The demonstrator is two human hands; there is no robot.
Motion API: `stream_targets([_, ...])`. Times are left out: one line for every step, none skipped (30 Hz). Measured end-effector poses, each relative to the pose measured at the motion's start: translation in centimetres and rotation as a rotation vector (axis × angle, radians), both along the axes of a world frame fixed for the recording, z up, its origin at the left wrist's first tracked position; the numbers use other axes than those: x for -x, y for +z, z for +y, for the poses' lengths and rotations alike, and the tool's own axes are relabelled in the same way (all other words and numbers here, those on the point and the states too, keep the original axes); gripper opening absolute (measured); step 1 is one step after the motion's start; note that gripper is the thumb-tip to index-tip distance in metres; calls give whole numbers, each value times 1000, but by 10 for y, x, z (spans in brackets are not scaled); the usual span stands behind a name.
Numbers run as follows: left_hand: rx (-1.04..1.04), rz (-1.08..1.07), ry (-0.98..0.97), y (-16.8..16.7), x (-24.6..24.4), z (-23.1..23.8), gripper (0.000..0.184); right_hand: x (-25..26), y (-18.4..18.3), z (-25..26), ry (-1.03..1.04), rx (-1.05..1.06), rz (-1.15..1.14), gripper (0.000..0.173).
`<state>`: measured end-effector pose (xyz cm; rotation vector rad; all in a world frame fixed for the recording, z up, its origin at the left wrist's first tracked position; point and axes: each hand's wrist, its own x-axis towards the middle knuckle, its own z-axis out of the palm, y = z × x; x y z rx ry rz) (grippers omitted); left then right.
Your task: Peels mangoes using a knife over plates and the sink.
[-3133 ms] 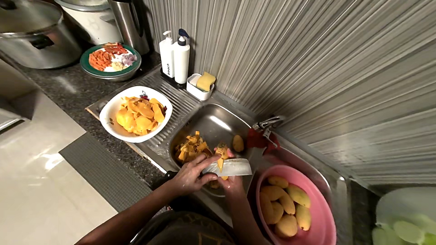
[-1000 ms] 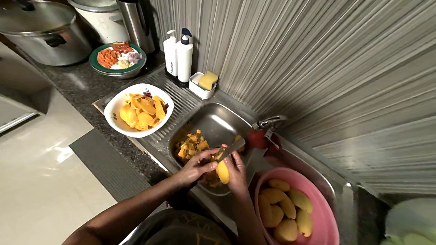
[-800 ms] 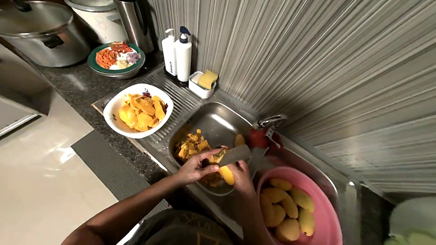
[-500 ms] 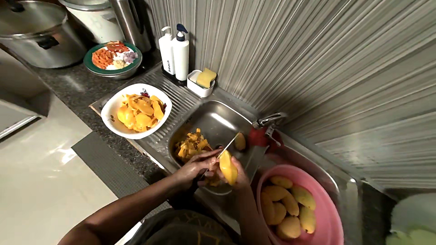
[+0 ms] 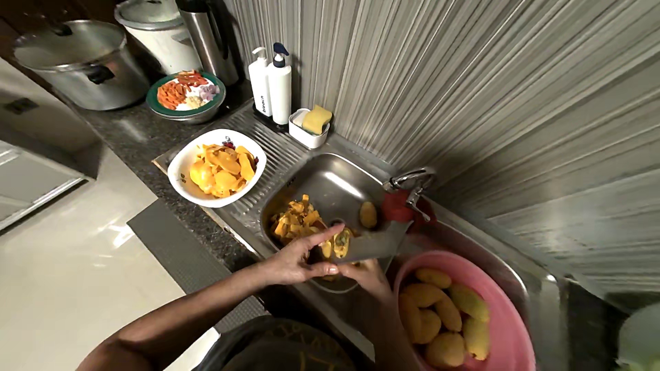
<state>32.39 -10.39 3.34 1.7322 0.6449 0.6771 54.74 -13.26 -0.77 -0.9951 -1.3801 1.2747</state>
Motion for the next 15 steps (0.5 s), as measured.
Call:
stream_targets([-54, 38, -35, 2, 2, 0, 77, -8, -4, -2, 94, 22, 65, 55])
stream_targets([-114, 69, -56, 3, 4, 0, 76, -15, -6, -2, 180, 32, 128, 65])
stream_targets([-174, 90, -59, 3, 3, -1, 72, -18, -7, -1, 246, 28, 186, 73])
stream_targets([-229, 103, -47, 2, 3, -3, 68, -19, -5, -1, 279, 27, 226, 78])
stream_targets([-263, 111, -23, 1, 1, -4, 65, -18, -5, -1, 284, 22, 249, 76])
stream_targets([-278, 111, 0, -1, -1, -5, 63, -18, -7, -1, 281, 10, 246, 74])
stream_targets([-278, 105, 20, -3, -3, -5, 61, -18, -11, 0, 269, -7, 236, 72])
stream_targets([-267, 88, 36, -6, -7, -6, 60, -16, -15, 0, 227, -24, 195, 70])
stream_targets([-249, 59, 52, -9, -11, -6, 59, -14, -17, 0, 160, -34, 123, 70])
stream_targets([-218, 23, 76, -13, -15, -7, 57, -10, -14, 0, 112, -61, 31, 72])
stream_targets([-172, -18, 110, -19, -19, -9, 55, -6, -10, 0, 74, -95, -62, 73])
stream_targets([-112, -62, 138, -23, -22, -10, 53, -3, -8, 0, 34, -108, -137, 70])
stream_targets([-63, -94, 164, -27, -25, -12, 51, -2, -10, 1, 30, -113, -170, 69])
stream_targets([-58, -92, 169, -29, -26, -12, 49, -4, -12, 1, 38, -103, -191, 70])
stream_targets([-115, -47, 155, -31, -25, -10, 49, -9, -15, 1, 65, -79, -182, 74])
